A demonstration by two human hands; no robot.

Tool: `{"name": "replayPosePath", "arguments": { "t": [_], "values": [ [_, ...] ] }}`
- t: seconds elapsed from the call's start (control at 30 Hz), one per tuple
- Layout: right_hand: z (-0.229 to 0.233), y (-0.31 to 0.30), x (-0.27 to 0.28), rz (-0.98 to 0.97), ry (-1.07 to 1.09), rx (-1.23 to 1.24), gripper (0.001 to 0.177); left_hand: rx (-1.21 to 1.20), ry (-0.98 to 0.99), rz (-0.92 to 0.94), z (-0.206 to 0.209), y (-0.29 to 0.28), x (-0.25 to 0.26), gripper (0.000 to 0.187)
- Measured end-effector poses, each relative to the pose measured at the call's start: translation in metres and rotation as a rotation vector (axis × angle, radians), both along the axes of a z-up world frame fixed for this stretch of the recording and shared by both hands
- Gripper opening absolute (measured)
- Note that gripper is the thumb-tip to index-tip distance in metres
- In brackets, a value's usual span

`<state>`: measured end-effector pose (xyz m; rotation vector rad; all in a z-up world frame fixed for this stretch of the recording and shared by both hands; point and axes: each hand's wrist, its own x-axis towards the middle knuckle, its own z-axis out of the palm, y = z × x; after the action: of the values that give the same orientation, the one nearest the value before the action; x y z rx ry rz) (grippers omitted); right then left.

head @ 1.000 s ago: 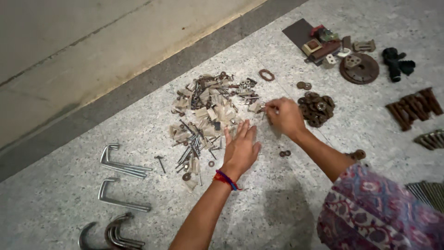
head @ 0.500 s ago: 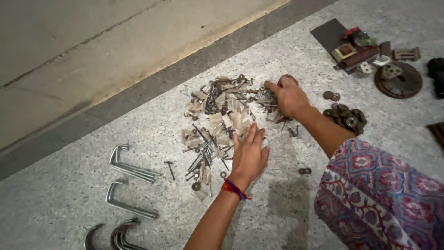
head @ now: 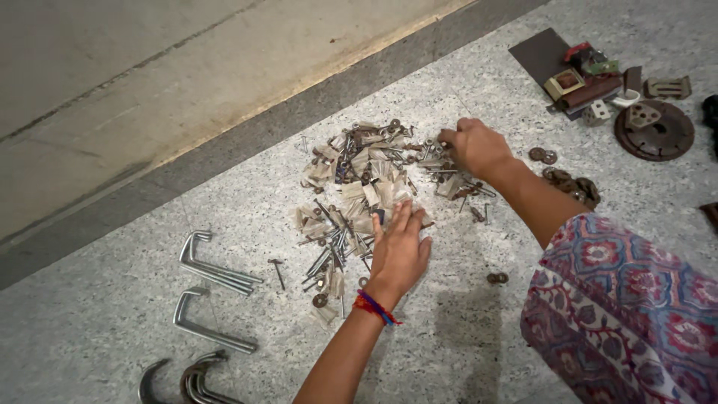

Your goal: The person sorts a mixed pile of small hardware items on a tiled floor. They separate metal hooks, nails, screws, washers, and plastic wall anchors into distinct piles by hand.

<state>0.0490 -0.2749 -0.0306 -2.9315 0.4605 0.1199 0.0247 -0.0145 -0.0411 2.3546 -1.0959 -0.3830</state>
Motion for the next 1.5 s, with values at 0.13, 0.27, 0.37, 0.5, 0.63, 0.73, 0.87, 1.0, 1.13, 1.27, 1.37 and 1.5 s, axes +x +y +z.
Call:
{"name": "replayPosePath", "arguments": {
  "t": [0.13,0.27,0.37,0.5,0.63,0.73,0.87,1.0,1.13,1.27,1.37,1.5],
  "values": [
    [-0.014,-0.001,-0.012,0.011,-0.153,0.014,0.034,-0.012,-0.024,-0.012,0.003,0.002,0.001,0.054],
    [-0.021,-0.003,-0.017,-0.071,-0.154,0.080,0.033,-0.026,-0.059,-0.011,0.006,0.008,0.002,0.055],
    [-0.021,-0.005,-0.022,-0.125,-0.128,0.167,0.032,-0.035,-0.065,-0.010,0.010,0.010,0.002,0.056],
    [-0.017,-0.005,-0.029,-0.192,-0.172,0.217,0.034,-0.043,-0.056,-0.018,0.013,0.010,-0.001,0.054],
    [-0.006,0.001,-0.040,-0.187,-0.296,0.318,0.037,-0.050,-0.062,-0.044,0.014,0.009,-0.003,0.056],
    [-0.001,0.012,-0.056,-0.181,-0.242,0.401,0.041,-0.067,-0.082,-0.077,0.008,0.008,-0.008,0.057],
    [0.005,0.026,-0.085,0.018,-0.238,0.555,0.040,-0.064,-0.114,-0.121,-0.001,0.006,-0.018,0.059],
    [0.005,0.035,-0.126,0.054,-0.022,0.478,0.038,-0.042,-0.160,-0.205,-0.009,0.003,-0.036,0.060],
    [0.004,0.040,-0.163,-0.005,0.035,0.515,0.036,0.026,-0.190,-0.279,-0.012,-0.001,-0.058,0.059],
    [0.001,0.045,-0.184,-0.065,0.128,0.495,0.036,0.042,-0.164,-0.321,-0.012,0.000,-0.071,0.060],
    [-0.003,0.048,-0.191,-0.076,0.161,0.470,0.035,0.064,-0.192,-0.335,-0.012,0.000,-0.076,0.059],
    [-0.008,0.045,-0.193,-0.141,0.078,0.539,0.032,0.057,-0.184,-0.337,-0.009,0.001,-0.076,0.059]
  ]
}}
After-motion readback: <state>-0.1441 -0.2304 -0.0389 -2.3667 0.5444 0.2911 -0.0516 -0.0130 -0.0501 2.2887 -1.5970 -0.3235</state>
